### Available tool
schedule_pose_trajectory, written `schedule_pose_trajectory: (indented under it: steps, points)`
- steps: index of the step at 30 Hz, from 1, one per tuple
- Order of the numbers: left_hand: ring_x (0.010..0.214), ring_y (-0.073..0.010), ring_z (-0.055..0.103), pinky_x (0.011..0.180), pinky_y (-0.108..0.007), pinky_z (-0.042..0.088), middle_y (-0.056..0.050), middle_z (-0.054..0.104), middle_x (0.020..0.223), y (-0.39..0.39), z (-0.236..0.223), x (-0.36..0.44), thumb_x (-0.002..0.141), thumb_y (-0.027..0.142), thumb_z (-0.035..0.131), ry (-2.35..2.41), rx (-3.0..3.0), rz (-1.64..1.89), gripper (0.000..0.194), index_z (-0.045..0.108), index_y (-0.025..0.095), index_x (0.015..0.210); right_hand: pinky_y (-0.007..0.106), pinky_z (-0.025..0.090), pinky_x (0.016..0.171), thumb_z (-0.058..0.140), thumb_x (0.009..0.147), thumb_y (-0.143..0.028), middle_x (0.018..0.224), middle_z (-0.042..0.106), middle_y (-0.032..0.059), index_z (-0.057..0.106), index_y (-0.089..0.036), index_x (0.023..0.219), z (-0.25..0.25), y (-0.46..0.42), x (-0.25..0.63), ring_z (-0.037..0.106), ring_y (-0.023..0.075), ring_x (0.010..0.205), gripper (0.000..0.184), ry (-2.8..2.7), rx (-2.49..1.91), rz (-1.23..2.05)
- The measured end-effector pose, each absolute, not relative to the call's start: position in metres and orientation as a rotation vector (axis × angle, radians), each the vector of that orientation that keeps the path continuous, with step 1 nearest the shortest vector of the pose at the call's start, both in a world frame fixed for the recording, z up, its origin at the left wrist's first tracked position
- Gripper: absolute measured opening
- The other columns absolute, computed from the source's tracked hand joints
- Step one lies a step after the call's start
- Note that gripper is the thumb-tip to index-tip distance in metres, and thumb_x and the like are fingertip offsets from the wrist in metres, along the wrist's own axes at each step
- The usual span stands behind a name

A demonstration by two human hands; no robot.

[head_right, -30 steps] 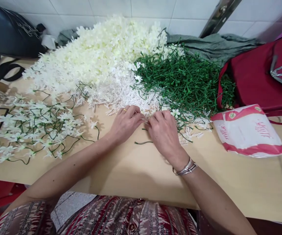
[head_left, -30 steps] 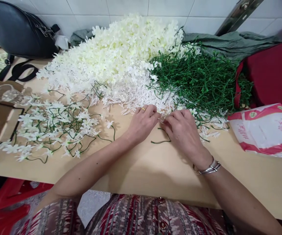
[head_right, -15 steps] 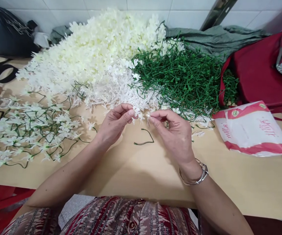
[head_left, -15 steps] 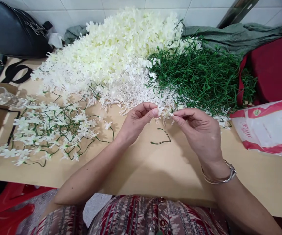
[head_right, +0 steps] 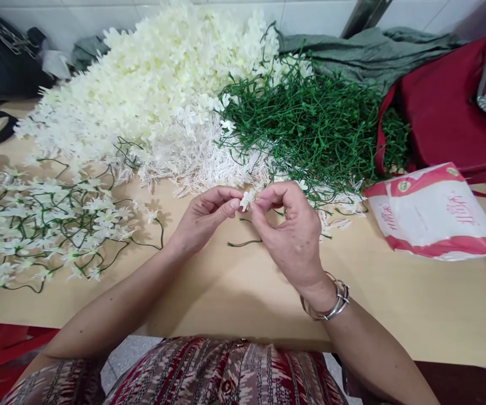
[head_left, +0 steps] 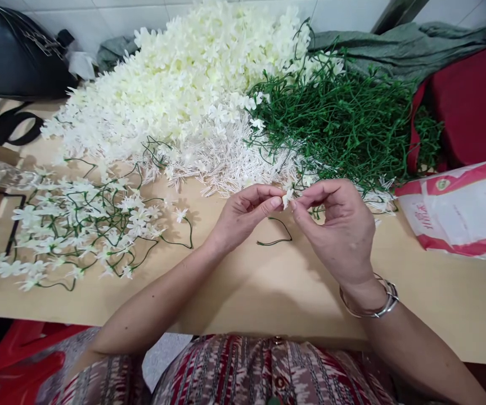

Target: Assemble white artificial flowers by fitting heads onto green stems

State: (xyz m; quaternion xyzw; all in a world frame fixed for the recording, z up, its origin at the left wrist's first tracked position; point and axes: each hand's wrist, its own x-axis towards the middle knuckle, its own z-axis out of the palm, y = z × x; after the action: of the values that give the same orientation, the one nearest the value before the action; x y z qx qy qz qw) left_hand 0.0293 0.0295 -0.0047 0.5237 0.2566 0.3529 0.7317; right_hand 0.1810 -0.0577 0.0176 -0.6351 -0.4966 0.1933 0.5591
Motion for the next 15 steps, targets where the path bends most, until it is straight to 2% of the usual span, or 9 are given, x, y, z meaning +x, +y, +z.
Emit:
schedule_pose_trajectory:
  steps: [6,10,13,15]
  points:
    - [0.084,-0.0143,0.068,0.081,-0.029,0.052,-0.003,0.077,0.092,0.0296,-0.0122,0.0306,0.087,0.052,0.086,0.617,1.277,0.829,0.033,0.081,0.021,0.096,0.041,0.057,0.08,0.075,0.09,-0.023,0.085,0.068,-0.002,0.06,-0.03,0.102,0.0162,-0.0584,0.18,0.069,0.0212,0.082,0.02,-1.24,-1.496,0.465]
    - [0.086,-0.0144,0.068,0.083,-0.029,0.052,-0.004,0.077,0.094,0.0312,-0.0119,0.0286,0.089,0.052,0.084,0.612,1.325,0.829,0.033,0.077,0.02,0.099,0.043,0.058,0.09,0.07,0.094,-0.021,0.089,0.073,-0.0006,0.064,-0.031,0.12,0.0148,-0.0575,0.1814,0.071,0.0217,0.086,0.028,-1.302,-1.516,0.473]
    - [0.085,-0.0145,0.069,0.084,-0.029,0.052,-0.003,0.076,0.091,0.0351,-0.0102,0.0248,0.089,0.051,0.084,0.595,1.375,0.799,0.038,0.072,0.021,0.11,0.041,0.059,0.086,0.066,0.097,-0.021,0.09,0.074,-0.0007,0.07,-0.032,0.128,0.0167,-0.0547,0.1857,0.07,0.0206,0.082,0.033,-1.42,-1.495,0.453]
    - [0.083,-0.0144,0.069,0.084,-0.029,0.052,-0.002,0.076,0.089,0.0383,-0.0098,0.0224,0.088,0.052,0.084,0.573,1.385,0.756,0.042,0.066,0.022,0.113,0.039,0.059,0.081,0.065,0.099,-0.021,0.092,0.075,0.0005,0.076,-0.035,0.121,0.0187,-0.0526,0.1897,0.071,0.0207,0.082,0.029,-1.504,-1.456,0.478]
